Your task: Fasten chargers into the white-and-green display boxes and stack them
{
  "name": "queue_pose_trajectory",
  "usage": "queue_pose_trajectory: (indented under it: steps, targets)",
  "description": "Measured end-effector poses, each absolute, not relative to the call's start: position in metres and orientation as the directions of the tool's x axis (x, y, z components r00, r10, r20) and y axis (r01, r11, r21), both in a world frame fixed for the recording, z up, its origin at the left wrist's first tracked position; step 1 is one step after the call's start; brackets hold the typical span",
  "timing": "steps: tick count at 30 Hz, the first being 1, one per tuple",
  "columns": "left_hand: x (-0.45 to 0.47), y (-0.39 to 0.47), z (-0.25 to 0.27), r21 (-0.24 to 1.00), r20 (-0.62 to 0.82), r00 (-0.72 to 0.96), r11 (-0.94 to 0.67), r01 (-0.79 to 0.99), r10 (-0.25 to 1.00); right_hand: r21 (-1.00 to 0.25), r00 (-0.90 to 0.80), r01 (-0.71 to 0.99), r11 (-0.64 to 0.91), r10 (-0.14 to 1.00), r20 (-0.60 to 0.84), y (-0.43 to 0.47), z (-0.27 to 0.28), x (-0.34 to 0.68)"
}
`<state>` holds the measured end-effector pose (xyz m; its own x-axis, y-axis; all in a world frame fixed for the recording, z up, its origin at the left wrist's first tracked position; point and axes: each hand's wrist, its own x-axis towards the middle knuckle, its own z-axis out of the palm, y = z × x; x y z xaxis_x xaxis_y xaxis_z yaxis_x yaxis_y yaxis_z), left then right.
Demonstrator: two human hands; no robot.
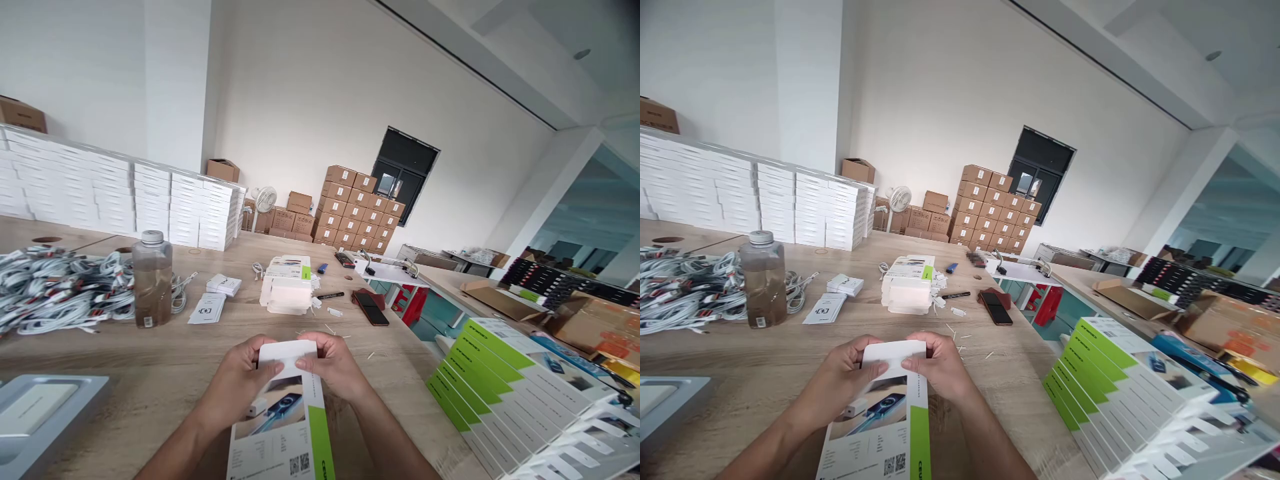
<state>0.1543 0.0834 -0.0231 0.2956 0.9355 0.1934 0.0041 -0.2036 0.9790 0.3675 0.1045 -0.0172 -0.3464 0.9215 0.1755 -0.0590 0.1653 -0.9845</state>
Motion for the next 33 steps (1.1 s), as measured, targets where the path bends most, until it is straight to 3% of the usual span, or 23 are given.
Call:
queue_pose_trajectory:
  steps: [6,15,18,20,22,25,27,30,33]
  targets:
    - [0.156,0.083,-0.020,0.976,0.217,0.289,-0.204,-0.074,0.933,-0.982,-0.303,-0.056,0.181,0.934,0.189,0.103,-0.019,0.366]
    - [0.159,0.078,-0.012,0.982,0.090,0.268,-0.041,-0.183,0.959,-0.984,-0.230,-0.024,0.176,0.957,0.177,0.102,-0.020,0.365]
    - [0.150,0.075,-0.005,0.899,-0.027,0.356,0.178,-0.399,0.934,-0.973,-0.163,-0.130,0.191,0.964,0.211,0.103,-0.020,0.362]
    - [0.146,0.070,-0.001,0.756,-0.096,0.545,0.417,-0.504,0.833,-0.951,-0.073,-0.209,0.228,0.966,0.248,0.105,-0.020,0.361]
    - [0.147,0.066,0.001,0.647,-0.071,0.708,0.573,-0.503,0.703,-0.936,0.028,-0.226,0.270,0.962,0.271,0.108,-0.021,0.360]
    - [0.157,0.061,0.001,0.620,0.007,0.754,0.588,-0.518,0.657,-0.936,0.127,-0.064,0.347,0.933,0.337,0.108,-0.019,0.360]
    - [0.161,0.061,-0.001,0.623,0.017,0.735,0.568,-0.539,0.678,-0.865,0.160,0.205,0.458,0.856,0.491,0.104,-0.015,0.360]
    - [0.160,0.060,-0.004,0.600,-0.002,0.733,0.587,-0.543,0.680,-0.593,-0.010,0.562,0.577,0.722,0.692,0.090,-0.006,0.356]
    - [0.157,0.058,-0.010,0.557,-0.011,0.731,0.611,-0.563,0.683,-0.512,-0.214,0.614,0.601,0.751,0.624,0.076,0.002,0.349]
